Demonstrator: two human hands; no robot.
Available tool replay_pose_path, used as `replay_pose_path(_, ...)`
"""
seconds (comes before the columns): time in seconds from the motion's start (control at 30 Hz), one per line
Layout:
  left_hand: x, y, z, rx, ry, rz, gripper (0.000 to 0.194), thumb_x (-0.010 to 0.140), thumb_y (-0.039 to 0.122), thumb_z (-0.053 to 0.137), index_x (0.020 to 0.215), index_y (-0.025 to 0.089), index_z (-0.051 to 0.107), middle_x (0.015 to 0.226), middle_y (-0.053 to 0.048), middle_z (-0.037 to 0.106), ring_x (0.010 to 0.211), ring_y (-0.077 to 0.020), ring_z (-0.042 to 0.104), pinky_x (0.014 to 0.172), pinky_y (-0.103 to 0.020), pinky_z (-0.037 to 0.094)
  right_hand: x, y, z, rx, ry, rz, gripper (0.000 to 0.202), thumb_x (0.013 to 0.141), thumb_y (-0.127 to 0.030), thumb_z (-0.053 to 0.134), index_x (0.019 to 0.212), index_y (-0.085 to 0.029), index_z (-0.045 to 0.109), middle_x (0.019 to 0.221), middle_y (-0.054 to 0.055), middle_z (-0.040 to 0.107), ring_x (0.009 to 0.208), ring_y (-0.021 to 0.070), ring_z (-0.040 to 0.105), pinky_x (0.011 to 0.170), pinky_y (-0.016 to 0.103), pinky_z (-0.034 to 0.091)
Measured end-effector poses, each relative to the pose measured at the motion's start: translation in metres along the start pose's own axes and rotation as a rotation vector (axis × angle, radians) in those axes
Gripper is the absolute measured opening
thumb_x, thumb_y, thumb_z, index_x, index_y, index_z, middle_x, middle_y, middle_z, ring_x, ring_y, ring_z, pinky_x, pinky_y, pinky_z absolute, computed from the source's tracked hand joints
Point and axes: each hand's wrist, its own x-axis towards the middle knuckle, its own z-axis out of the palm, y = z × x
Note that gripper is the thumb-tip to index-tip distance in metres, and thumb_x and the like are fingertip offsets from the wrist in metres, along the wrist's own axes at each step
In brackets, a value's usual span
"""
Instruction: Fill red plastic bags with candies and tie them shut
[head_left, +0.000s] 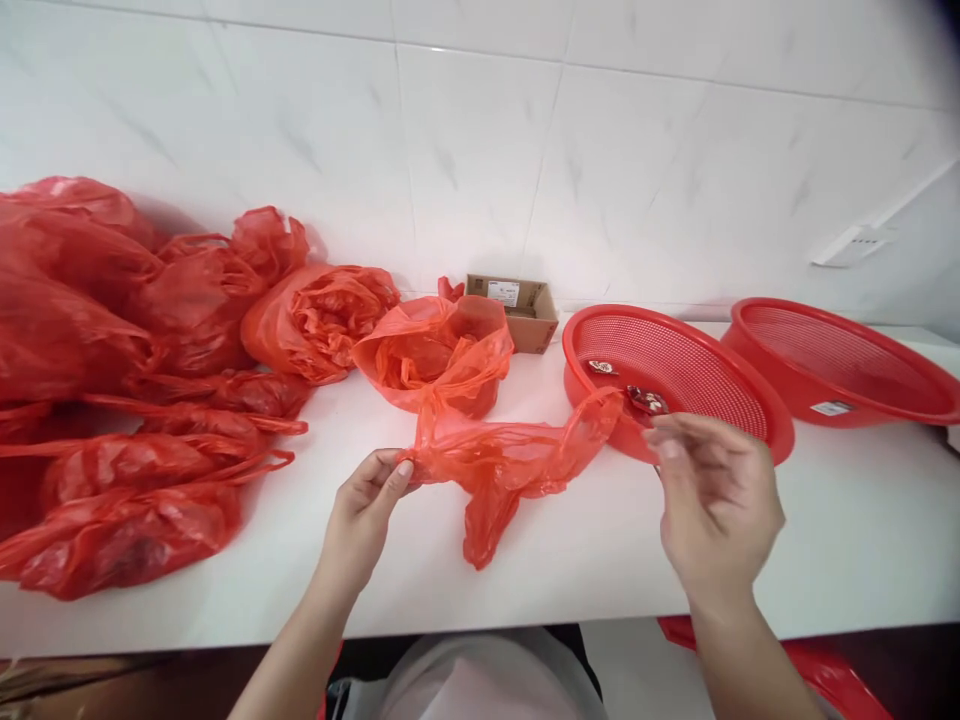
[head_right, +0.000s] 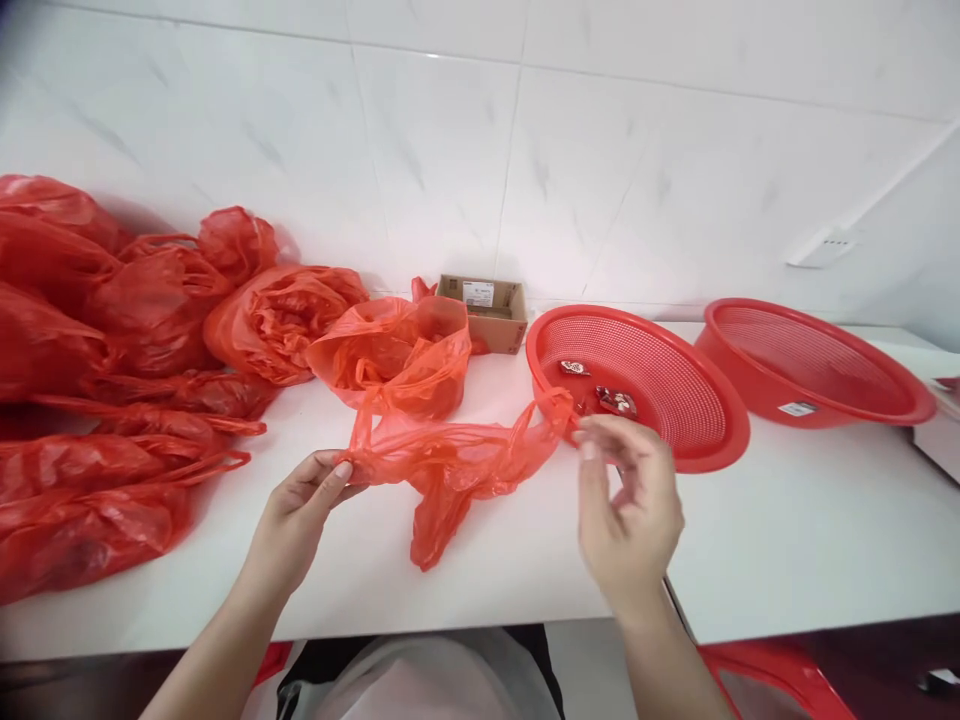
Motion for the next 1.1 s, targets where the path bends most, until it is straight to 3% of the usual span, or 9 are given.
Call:
replay_pose_path(0.2,-0.006,-0.004,0.02,-0.185,-0.12,-0.08,0.014,0.087,0.034,0.064,0.087,0.021,0.059,0.087,0.001,0.064,0.082,-0.0122,0.061,0.079,-0.024,0.05,-0.007,-0.01,0.037,-0.332,-0.902,-0.126,0.028,0.097,-0.021,0.039,0.085,-0.018,0.064,0.079,0.004,0.067,0.078,0.0183,0.062,0.076,0.033,0.046)
replay_pose_path(0.27,-0.005,-0.009,0.013,-0.237,-0.05,-0.127,0.014,0.087,0.033,0.063,0.084,0.021,0.056,0.082,0.002,0.061,0.074,-0.0105,0.058,0.069,-0.021,0.048,-0.009,0.0,0.041,-0.543,-1.148,-0.094,0.037,0.098,-0.021,0.034,0.076,-0.017,0.063,0.069,0.005,0.066,0.07,0.0186,0.061,0.073,0.033,0.043)
replay_pose_path(0.33,-0.006,-0.008,0.005,-0.199,0.076,-0.107,0.014,0.085,0.031,0.063,0.085,0.022,0.053,0.086,0.001,0.061,0.077,-0.012,0.059,0.068,-0.022,0.048,-0.012,0.006,0.039,-0.702,-1.293,-0.049,0.028,0.096,-0.025,0.04,0.091,-0.018,0.067,0.072,0.006,0.068,0.071,0.0212,0.063,0.073,0.034,0.041)
replay_pose_path(0.47,-0.015,0.017,0.011,0.301,0.209,0.406,0.021,0.083,0.021,0.063,0.1,0.026,0.053,0.122,-0.005,0.057,0.118,-0.0224,0.054,0.099,-0.039,0.043,-0.017,0.005,0.032,-0.82,-1.337,-0.046,0.058,0.085,-0.027,0.055,0.141,-0.02,0.042,0.079,0.008,0.071,0.075,0.0275,0.066,0.069,0.034,0.039)
replay_pose_path(0.6,-0.013,0.042,0.048,0.969,-0.256,0.857,0.018,0.085,0.015,0.057,0.1,0.025,0.061,0.127,-0.008,0.058,0.125,-0.0286,0.049,0.106,-0.05,0.036,-0.021,-0.005,0.039,-0.761,-1.348,-0.155,0.042,0.084,-0.024,0.052,0.124,-0.015,0.055,0.082,0.009,0.071,0.069,0.0242,0.065,0.073,0.036,0.038)
replay_pose_path(0.7,0.001,0.04,0.069,1.323,-0.627,0.727,0.02,0.09,0.018,0.048,0.086,0.02,0.067,0.101,-0.009,0.071,0.108,-0.0303,0.06,0.105,-0.06,0.032,-0.025,-0.012,0.042,-0.698,-1.436,-0.169,0.023,0.085,-0.029,0.052,0.098,-0.014,0.064,0.083,0.011,0.072,0.074,0.0245,0.067,0.081,0.038,0.038)
replay_pose_path(0.8,0.008,0.031,0.071,1.519,-0.805,0.512,0.025,0.089,0.019,0.047,0.077,0.018,0.07,0.083,-0.008,0.071,0.093,-0.0277,0.064,0.108,-0.064,0.023,-0.03,-0.016,0.035,-0.623,-1.598,-0.046,0.024,0.083,-0.03,0.055,0.101,-0.016,0.063,0.08,0.009,0.072,0.077,0.025,0.067,0.073,0.034,0.04)
replay_pose_path(0.93,0.004,0.02,0.058,1.549,-0.882,0.386,0.016,0.079,0.018,0.057,0.071,0.022,0.07,0.087,-0.006,0.069,0.097,-0.027,0.062,0.11,-0.066,0.015,-0.031,-0.01,0.017,-0.586,-1.656,0.085,0.03,0.078,-0.027,0.059,0.107,-0.021,0.06,0.088,0.008,0.071,0.08,0.0253,0.068,0.054,0.026,0.034)
replay_pose_path(1.1,0.002,0.012,0.04,1.658,-0.874,0.367,0.019,0.063,0.01,0.062,0.076,0.021,0.071,0.113,-0.011,0.064,0.107,-0.0331,0.057,0.104,-0.066,0.024,-0.004,0.01,-0.006,-1.004,-1.513,0.057,0.054,0.075,-0.016,0.063,0.128,-0.012,0.053,0.085,0.013,0.072,0.078,0.0285,0.069,0.058,0.029,0.038)
